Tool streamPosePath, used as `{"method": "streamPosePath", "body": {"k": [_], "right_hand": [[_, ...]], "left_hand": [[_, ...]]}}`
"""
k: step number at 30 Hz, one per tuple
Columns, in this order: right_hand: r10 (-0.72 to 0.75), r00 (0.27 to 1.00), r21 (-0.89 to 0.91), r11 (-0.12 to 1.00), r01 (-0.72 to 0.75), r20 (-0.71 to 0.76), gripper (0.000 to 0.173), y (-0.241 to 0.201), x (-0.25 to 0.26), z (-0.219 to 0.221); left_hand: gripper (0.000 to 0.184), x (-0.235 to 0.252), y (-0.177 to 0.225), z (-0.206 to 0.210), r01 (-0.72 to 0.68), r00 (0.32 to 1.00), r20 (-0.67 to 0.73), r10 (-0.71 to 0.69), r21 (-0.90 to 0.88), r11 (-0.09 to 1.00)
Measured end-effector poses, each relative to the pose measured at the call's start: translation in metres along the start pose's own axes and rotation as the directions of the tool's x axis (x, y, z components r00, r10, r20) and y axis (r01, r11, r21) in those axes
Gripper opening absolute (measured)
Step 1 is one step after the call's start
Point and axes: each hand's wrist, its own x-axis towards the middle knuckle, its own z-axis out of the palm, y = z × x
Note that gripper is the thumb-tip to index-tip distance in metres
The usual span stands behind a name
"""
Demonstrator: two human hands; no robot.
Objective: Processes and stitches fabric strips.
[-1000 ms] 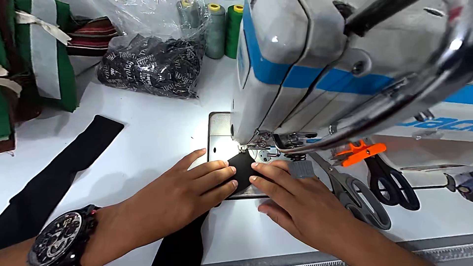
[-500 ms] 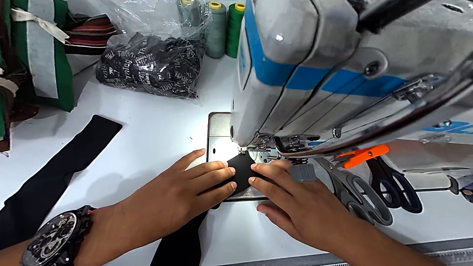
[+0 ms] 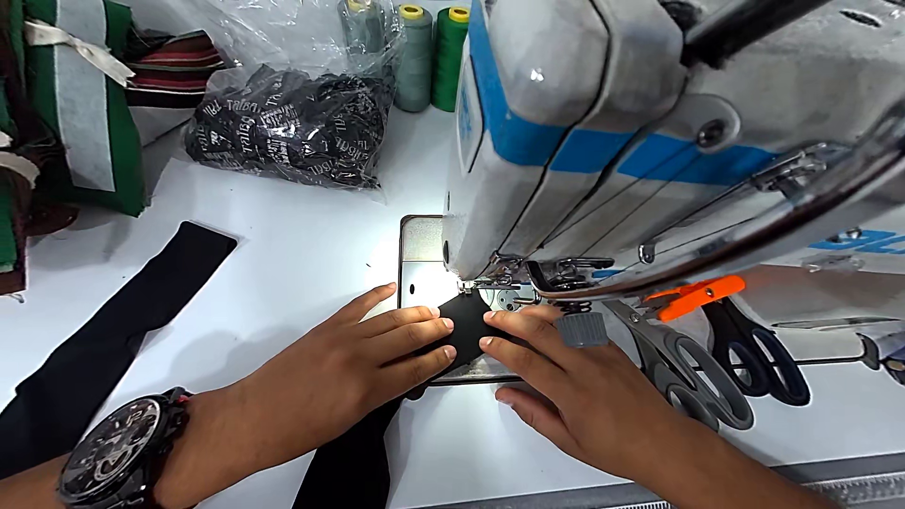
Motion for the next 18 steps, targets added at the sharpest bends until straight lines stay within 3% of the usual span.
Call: {"method": "streamPosePath", "body": {"k": [18], "right_hand": [[0.011,1.000,0.011,1.000,-0.011,0.001,0.040,0.0002,-0.0009,-0.0001]], "left_hand": [[0.041,-0.0001,-0.0013,0.0012,-0.008,1.000,-0.004,0.008,-0.003,1.000]]}}
